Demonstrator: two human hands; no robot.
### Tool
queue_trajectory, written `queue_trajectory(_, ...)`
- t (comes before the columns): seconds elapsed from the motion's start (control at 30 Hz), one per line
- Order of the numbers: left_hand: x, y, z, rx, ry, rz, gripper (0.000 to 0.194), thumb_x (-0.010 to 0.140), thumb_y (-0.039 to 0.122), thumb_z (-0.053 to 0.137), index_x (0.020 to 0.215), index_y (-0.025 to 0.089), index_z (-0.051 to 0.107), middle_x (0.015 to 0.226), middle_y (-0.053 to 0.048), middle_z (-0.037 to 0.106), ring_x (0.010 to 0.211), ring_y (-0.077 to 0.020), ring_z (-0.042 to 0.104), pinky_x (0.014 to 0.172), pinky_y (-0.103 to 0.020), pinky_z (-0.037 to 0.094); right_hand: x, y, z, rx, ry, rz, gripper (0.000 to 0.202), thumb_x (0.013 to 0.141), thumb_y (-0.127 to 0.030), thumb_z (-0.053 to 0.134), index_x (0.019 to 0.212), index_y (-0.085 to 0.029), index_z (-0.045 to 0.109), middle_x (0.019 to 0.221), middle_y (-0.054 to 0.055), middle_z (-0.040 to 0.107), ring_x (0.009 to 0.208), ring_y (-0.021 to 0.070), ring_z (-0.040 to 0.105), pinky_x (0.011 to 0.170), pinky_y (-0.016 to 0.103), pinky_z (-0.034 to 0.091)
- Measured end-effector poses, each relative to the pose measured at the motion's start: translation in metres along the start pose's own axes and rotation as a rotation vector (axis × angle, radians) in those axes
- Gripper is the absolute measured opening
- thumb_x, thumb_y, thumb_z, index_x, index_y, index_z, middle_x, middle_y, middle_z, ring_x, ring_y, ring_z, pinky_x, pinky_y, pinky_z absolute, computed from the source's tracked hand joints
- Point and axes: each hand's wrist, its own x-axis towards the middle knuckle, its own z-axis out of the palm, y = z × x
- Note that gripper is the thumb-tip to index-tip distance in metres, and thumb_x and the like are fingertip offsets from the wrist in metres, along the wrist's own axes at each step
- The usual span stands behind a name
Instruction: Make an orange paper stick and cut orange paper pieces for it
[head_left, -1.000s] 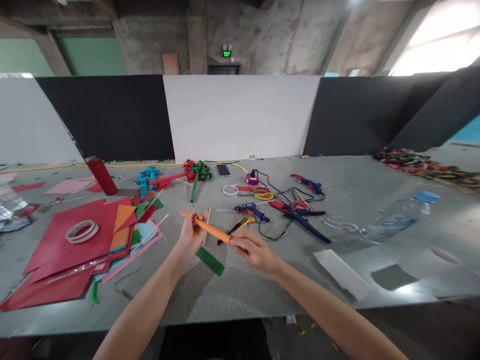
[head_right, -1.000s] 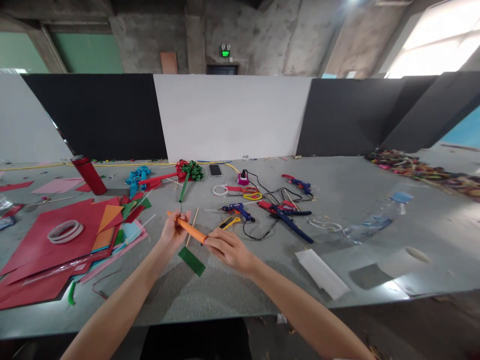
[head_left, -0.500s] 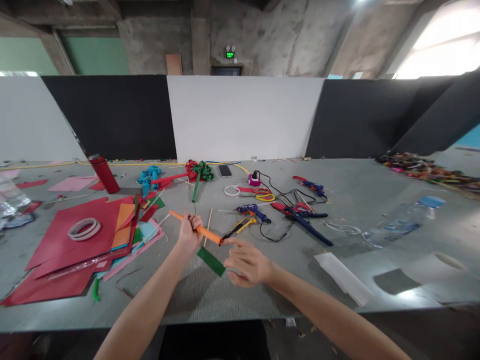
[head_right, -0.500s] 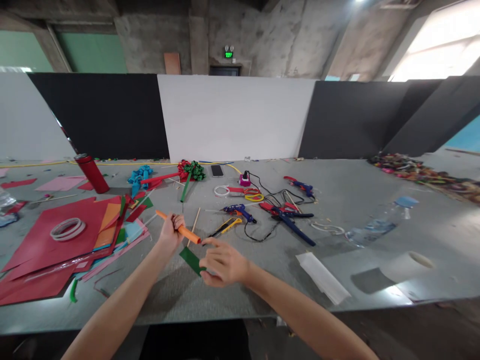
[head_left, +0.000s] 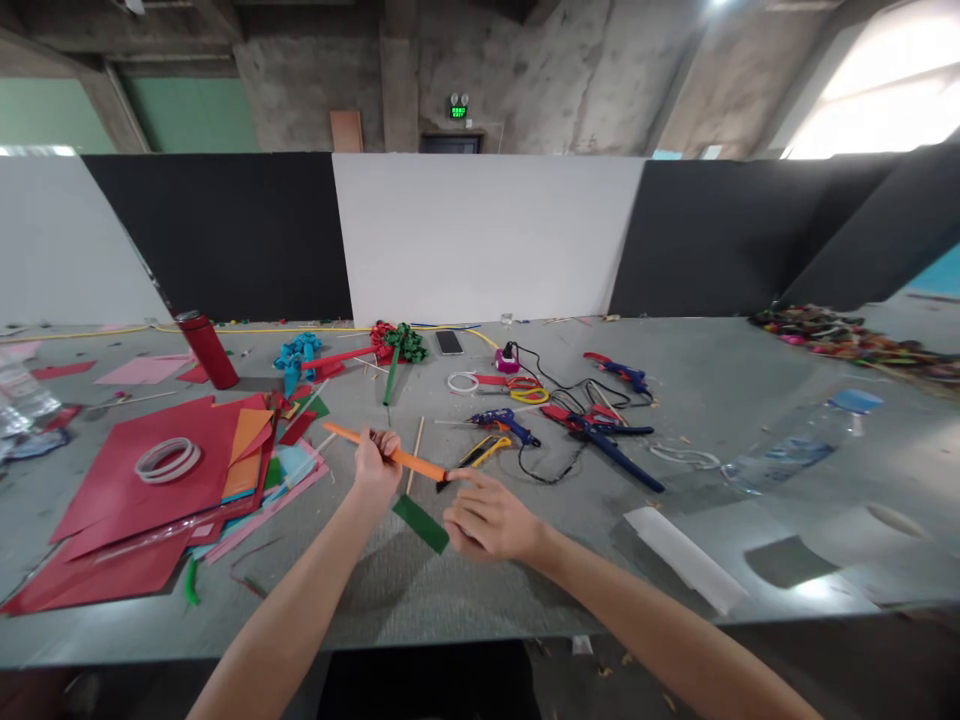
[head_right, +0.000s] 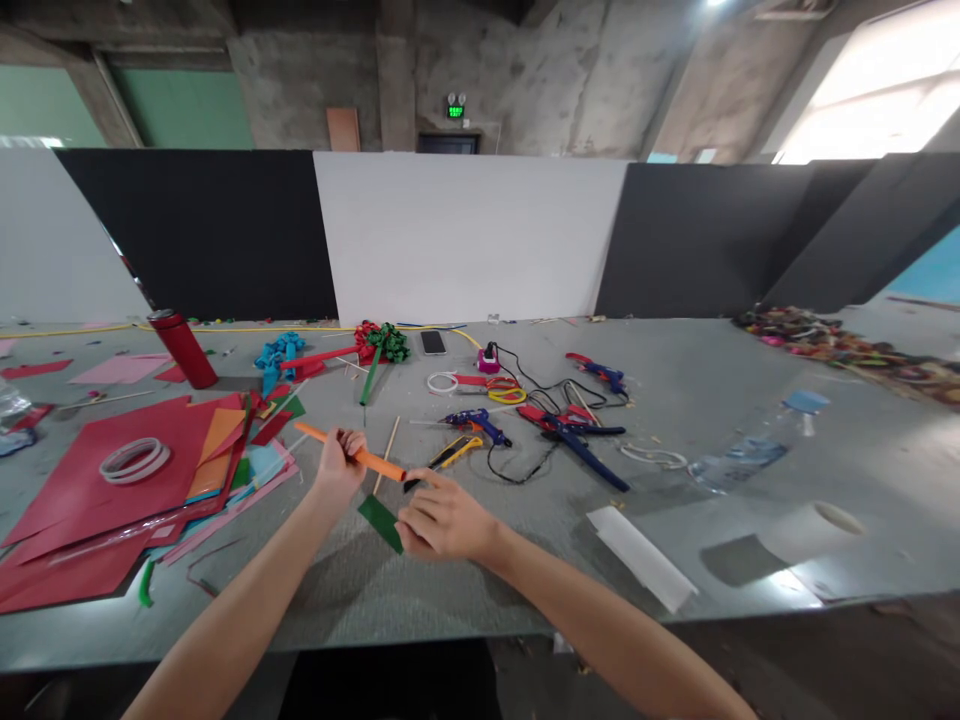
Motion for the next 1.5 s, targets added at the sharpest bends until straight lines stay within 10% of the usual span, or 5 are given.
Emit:
queue_trajectory(0.47, -0.007, 0.001, 0.002, -0.18, -0.092, -0.016, 0.028, 0.097, 0.03, 0.043, 0.071, 0.021, 0.04, 0.054, 0.008, 0.024, 0.041, -0.0068, 0.028, 0.038, -0.019, 0.022, -0.002, 0.004, 0.003, 0.539, -0.06, 0.603, 0.042, 0.103, -0.031, 0.042, 0.067, -0.021, 0.061, 0.05, -0.002, 0.059, 0.051, 0.0121, 0.053, 0.081, 0.032, 0.053)
queue_trajectory(0.67, -0.008, 0.004, 0.004, -0.142, -0.103, 0.036, 0.035, 0.099, 0.032, 0.05, 0.068, 0.02, 0.04, 0.052, 0.01, 0.019, 0.038, -0.0055, 0.021, 0.035, -0.02, 0.015, -0.001, 0.006, 0.01, 1.077, 0.177, 0.942, 0.047, 0.097, -0.053, 0.052, 0.069, -0.018, 0.067, 0.049, -0.001, 0.057, 0.04, 0.0121, 0.054, 0.044, 0.024, 0.039)
queue_trajectory(1.1, -0.004, 0.004, 0.004, -0.029, -0.077, 0.12, 0.058, 0.097, 0.047, 0.056, 0.061, 0.021, 0.019, 0.049, 0.009, 0.013, 0.037, -0.0069, 0.015, 0.034, -0.023, 0.01, 0.004, 0.017, 0.02, 1.51, 0.657, 1.372, 0.029, 0.08, -0.038, 0.074, 0.063, -0.018, 0.063, 0.049, -0.004, 0.05, 0.045, 0.0088, 0.041, 0.049, 0.024, 0.039)
queue_trajectory(1.37, -0.001, 0.029, 0.007, -0.056, -0.114, 0.152, 0.056, 0.102, 0.039, 0.048, 0.061, 0.021, 0.015, 0.048, 0.009, 0.012, 0.035, -0.007, 0.014, 0.033, -0.022, 0.011, 0.002, 0.026, 0.015, 1.471, 0.699, 1.383, 0.028, 0.079, -0.038, 0.074, 0.063, -0.02, 0.061, 0.048, -0.008, 0.041, 0.045, 0.0083, 0.034, 0.067, 0.031, 0.051)
queue_trajectory(1.5, 0.0, 0.03, 0.005, -0.106, -0.128, 0.076, 0.054, 0.104, 0.038, 0.042, 0.062, 0.021, 0.013, 0.047, 0.008, 0.011, 0.035, -0.007, 0.015, 0.032, -0.021, 0.012, 0.0, 0.019, 0.014, 1.056, 0.437, 1.141, 0.03, 0.088, -0.043, 0.068, 0.068, -0.02, 0.064, 0.055, -0.003, 0.052, 0.053, 0.0116, 0.046, 0.068, 0.029, 0.048)
